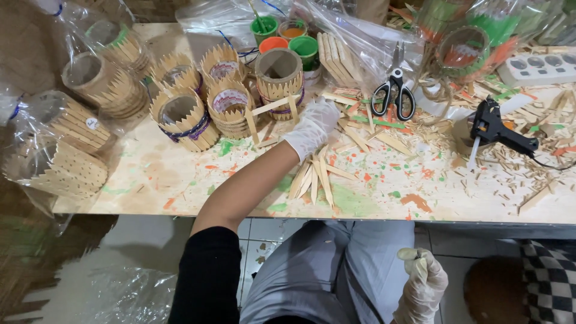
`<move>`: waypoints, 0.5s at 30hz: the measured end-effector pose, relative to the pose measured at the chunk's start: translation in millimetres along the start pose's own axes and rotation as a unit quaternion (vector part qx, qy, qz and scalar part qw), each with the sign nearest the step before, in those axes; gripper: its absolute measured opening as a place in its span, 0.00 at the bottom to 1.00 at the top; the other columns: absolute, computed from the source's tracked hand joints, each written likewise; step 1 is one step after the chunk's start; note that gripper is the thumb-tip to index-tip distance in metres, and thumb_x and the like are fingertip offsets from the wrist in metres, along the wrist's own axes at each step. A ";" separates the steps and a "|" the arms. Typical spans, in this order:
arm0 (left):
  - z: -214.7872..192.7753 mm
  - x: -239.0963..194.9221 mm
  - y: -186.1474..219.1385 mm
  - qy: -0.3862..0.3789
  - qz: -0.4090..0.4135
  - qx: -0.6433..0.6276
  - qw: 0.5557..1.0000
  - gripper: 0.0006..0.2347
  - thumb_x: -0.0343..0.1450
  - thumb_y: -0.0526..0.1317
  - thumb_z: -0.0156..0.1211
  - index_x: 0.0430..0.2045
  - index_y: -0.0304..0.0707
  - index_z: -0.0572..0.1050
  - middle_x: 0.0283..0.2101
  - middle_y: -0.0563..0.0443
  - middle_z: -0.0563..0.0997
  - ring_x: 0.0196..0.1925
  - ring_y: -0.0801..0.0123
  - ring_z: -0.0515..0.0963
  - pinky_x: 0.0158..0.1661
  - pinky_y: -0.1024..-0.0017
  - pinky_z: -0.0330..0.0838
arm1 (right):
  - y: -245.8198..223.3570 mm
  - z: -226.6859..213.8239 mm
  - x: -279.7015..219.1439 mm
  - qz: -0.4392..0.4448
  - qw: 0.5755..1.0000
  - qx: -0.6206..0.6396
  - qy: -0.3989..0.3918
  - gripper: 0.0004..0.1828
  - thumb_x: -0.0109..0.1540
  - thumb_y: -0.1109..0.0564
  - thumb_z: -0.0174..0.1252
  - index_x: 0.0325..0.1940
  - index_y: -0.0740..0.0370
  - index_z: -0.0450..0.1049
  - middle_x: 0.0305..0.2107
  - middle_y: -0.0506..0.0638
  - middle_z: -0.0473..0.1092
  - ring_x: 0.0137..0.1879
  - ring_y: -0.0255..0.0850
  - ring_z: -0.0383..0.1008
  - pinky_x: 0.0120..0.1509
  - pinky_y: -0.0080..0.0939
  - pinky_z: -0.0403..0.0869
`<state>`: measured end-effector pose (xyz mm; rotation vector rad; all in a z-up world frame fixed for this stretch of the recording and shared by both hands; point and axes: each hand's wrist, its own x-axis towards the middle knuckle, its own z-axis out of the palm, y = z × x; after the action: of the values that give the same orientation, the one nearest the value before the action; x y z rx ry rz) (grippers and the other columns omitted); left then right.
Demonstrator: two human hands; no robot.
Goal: Assembling a square frame from popsicle sticks using a hot glue gun
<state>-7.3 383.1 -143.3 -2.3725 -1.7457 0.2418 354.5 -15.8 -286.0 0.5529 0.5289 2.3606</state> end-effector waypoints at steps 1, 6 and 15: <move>1.1 -0.6 -3.3 0.017 -0.005 -0.015 1.000 0.12 0.73 0.33 0.48 0.50 0.33 0.72 0.50 0.40 0.79 0.53 0.55 0.77 0.37 0.55 0.79 | -17.6 -18.0 -15.6 -0.030 0.998 -0.062 -0.012 0.36 0.72 0.62 0.53 0.72 0.82 0.40 0.46 0.50 0.64 0.60 0.37 0.70 0.73 0.34 0.69; -32.1 -35.8 -14.3 0.132 0.037 0.108 0.985 0.11 0.68 0.30 0.53 0.44 0.34 0.76 0.41 0.46 0.77 0.42 0.57 0.76 0.30 0.61 0.75 | 18.1 7.1 16.0 0.016 1.000 -0.002 -0.014 0.21 0.72 0.58 0.51 0.63 0.67 0.51 0.51 0.53 0.67 0.64 0.41 0.73 0.71 0.34 0.70; -163.4 -184.4 -25.4 0.213 0.091 -0.388 0.892 0.14 0.75 0.28 0.47 0.55 0.35 0.62 0.29 0.51 0.71 0.24 0.70 0.67 0.26 0.71 0.70 | 8.7 -9.4 13.7 0.010 0.999 -0.006 0.031 0.16 0.70 0.53 0.53 0.57 0.62 0.59 0.44 0.51 0.70 0.55 0.35 0.76 0.63 0.27 0.74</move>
<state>-46.1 205.7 25.2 -2.7722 -1.5682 -1.0714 335.8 -14.9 -286.0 0.4817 0.5382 2.4049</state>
